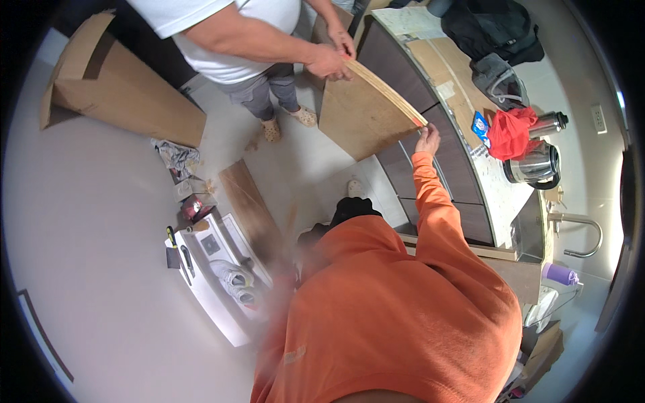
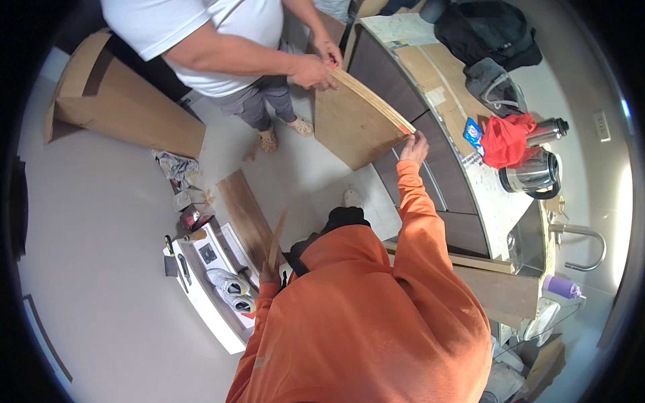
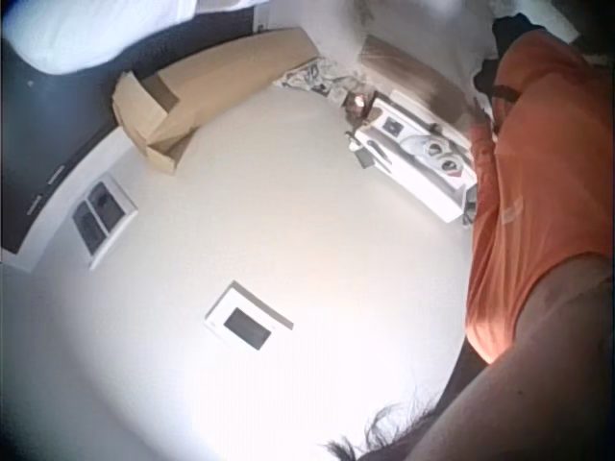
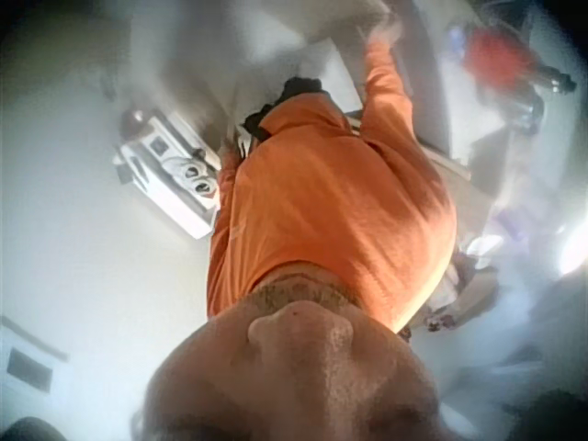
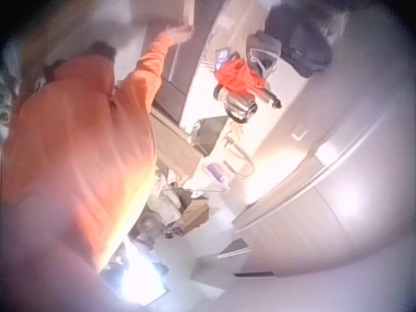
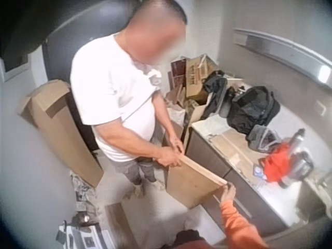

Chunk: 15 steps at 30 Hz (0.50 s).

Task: The person handles thin wooden strips and a larger wooden board, applies adhesive from a bottle onto the strips, and places them on the floor. The person also picks up and moves a larger wooden board across the room.

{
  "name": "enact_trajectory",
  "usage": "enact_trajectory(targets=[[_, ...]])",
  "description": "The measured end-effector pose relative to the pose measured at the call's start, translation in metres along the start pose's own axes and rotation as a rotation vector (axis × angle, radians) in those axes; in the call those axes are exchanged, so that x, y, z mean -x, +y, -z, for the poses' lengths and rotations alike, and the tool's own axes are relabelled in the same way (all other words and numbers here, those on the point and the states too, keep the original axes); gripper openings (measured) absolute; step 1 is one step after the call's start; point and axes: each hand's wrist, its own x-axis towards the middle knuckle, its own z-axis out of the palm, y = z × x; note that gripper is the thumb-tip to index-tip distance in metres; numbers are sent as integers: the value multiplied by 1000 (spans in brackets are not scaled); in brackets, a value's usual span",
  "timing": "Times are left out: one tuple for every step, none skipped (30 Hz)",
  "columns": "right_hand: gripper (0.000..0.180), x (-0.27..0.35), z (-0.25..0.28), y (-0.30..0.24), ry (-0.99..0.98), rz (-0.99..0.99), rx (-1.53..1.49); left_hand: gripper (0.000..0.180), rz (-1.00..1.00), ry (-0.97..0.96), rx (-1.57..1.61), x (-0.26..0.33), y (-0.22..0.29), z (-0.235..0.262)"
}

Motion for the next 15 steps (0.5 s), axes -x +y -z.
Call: enact_trajectory(targets=[[40, -10, 1, 13, -104, -7, -118, 55, 24, -58, 6, -6, 7, -12], [42, -18, 1, 25, -205, -84, -229, 52, -79, 90, -3, 0, 11, -24], [46, -23, 1, 35, -306, -102, -295, 51, -82, 125, -21, -5, 14, -35], [45, -29, 4, 46, -380, -45, -302, 50, -81, 158, -40, -12, 17, -43], [44, -36, 8, 54, -452, -45, -302, 45, -88, 180, -1, -11, 26, -58], [43, -42, 10, 60, -519, -53, -298, 40, -103, 214, 86, -11, 40, -74], [43, -48, 13, 64, -579, -33, -305, 36, -122, 248, 185, -11, 58, -90], [43, -57, 15, 67, -647, 2, -322, 32, -166, 284, 329, -10, 82, -106], [43, -65, 17, 67, -678, 120, -283, 28, -216, 302, 543, -8, 108, -119], [43, -71, 20, 68, -716, 250, -248, 26, -294, 344, 608, -10, 136, -130], [43, -78, 22, 68, -738, 390, -229, 25, -224, 322, 674, -12, 167, -139], [43, -81, 23, 67, -782, 402, -256, 27, -135, 321, 606, -18, 198, -142], [42, -84, 24, 66, -807, 429, -302, 31, 26, 291, 682, -20, 230, -142], [42, -85, 25, 65, -835, 446, -353, 36, 189, 269, 760, -23, 264, -140], [43, -84, 26, 65, -868, 353, -387, 46, 440, 195, 954, -25, 302, -141]])
